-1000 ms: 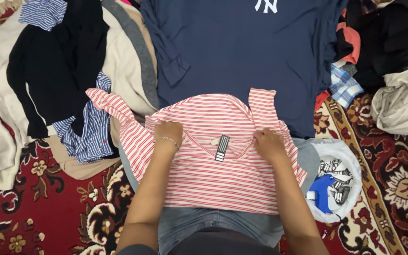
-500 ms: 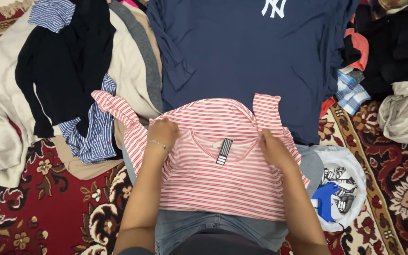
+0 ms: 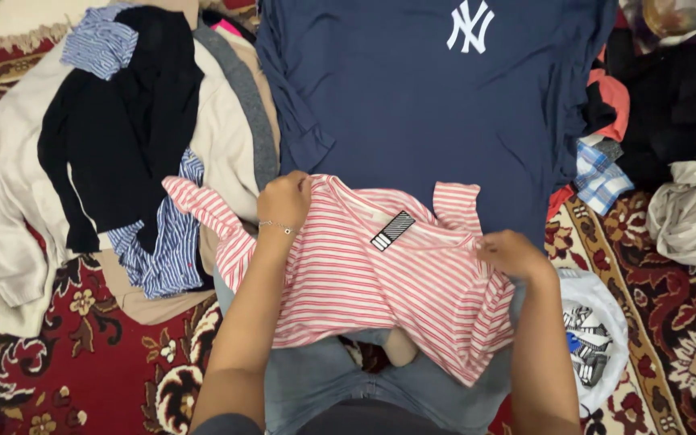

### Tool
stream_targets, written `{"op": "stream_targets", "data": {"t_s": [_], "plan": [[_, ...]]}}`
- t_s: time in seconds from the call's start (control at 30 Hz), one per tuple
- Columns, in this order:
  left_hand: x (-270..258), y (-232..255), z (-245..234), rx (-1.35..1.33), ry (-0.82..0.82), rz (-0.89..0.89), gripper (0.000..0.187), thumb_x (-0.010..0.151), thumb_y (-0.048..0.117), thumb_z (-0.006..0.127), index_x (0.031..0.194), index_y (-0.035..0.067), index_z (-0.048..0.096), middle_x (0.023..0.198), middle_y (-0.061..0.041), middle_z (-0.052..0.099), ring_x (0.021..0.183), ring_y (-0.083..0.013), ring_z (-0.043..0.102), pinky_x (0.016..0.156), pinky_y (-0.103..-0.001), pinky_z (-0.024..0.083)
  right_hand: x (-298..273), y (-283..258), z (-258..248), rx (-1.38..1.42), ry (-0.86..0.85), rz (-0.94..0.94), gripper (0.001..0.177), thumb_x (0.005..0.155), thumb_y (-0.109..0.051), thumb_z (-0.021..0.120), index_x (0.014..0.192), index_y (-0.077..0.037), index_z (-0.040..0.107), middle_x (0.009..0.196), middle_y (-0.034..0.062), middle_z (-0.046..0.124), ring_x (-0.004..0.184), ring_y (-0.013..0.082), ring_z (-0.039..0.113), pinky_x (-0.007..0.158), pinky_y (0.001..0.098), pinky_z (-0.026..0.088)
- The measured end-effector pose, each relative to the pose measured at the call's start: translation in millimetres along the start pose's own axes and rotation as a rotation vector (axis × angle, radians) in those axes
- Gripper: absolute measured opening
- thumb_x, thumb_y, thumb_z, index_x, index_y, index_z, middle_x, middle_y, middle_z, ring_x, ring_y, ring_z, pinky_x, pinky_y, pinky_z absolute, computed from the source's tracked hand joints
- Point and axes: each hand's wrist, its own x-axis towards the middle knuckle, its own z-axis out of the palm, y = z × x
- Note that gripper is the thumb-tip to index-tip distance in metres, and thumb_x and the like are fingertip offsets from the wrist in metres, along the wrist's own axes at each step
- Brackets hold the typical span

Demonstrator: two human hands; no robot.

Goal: The person sits on a rug and uses a blue handheld tagging gun to apply price tags to several pieces of clothing. They handle a red and white striped shirt, a black long-sleeved top, and a blue and white striped shirt, applying tags to each item and arranging them on the floor.

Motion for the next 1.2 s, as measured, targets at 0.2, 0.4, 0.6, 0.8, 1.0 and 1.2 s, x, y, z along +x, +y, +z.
{"op": "stream_targets", "data": {"t_s": [0.2,0.4,0.6,0.8,1.0,1.2], "plan": [[59.6,39.9,-11.2,-0.231,0.140,-0.128,0.019,0.103,0.032,0.051,0.106,0.020,0.065,0.086,-0.017,0.075,0.088,-0.0391,0.074,0.079,-0.052,0.059,67.2,-5.9,-23.6,-0.097,0.800,-0.141,0.009,0.089,-0.032,0.077,0.097,-0.028,0.080,0.077,0.0065,0.065,0.082,0.0297,0.069,0.079,0.0402,0.056],[168.6,74.0,20.5,-0.563,0.200,-0.104,0.015,0.104,0.026,0.048,0.115,0.017,0.052,0.095,-0.020,0.073,0.099,-0.0437,0.071,0.087,-0.055,0.055,146.7,-56.5,-79.9,0.352,1.006,0.112,0.015,0.094,-0.033,0.067,0.103,-0.029,0.079,0.071,-0.0026,0.071,0.083,0.0242,0.072,0.076,0.0396,0.057],[281.0,104.2,93.0,-1.032,0.236,-0.120,0.018,0.098,0.020,0.048,0.114,0.012,0.051,0.099,-0.020,0.071,0.106,-0.0388,0.068,0.094,-0.051,0.052,215.9,-84.2,-129.7,0.496,1.047,-0.144,0.036,0.104,-0.010,0.052,0.135,0.004,0.063,0.123,0.0302,0.064,0.121,0.0420,0.058,0.099,0.0520,0.049],[378.5,136.5,108.6,-1.177,0.241,0.033,0.015,0.104,0.020,0.043,0.115,0.011,0.048,0.101,-0.009,0.065,0.106,-0.0224,0.062,0.098,-0.043,0.050,341.2,-44.1,-170.7,0.806,0.900,-0.401,0.077,0.099,0.006,0.051,0.163,-0.009,0.012,0.161,0.0332,0.024,0.149,0.0395,0.033,0.119,0.0456,0.039],[480.7,160.0,117.7,-1.097,0.310,0.042,0.013,0.102,0.027,0.050,0.113,0.019,0.052,0.113,-0.012,0.071,0.118,-0.0316,0.066,0.104,-0.046,0.051,439.7,-38.9,-225.7,0.963,0.842,-0.570,0.093,0.098,0.016,0.053,0.165,-0.014,-0.004,0.169,0.0330,0.002,0.159,0.0455,0.017,0.126,0.0482,0.035],[526.2,195.9,96.9,-0.927,0.380,0.230,0.013,0.103,0.018,0.047,0.114,0.019,0.052,0.081,0.002,0.071,0.055,-0.0076,0.064,0.044,-0.024,0.048,525.9,-27.4,-289.4,0.727,0.901,-0.643,0.100,0.093,0.020,0.052,0.162,-0.021,-0.008,0.171,0.0306,0.030,0.125,0.0273,0.060,0.083,0.0224,0.055]]}}
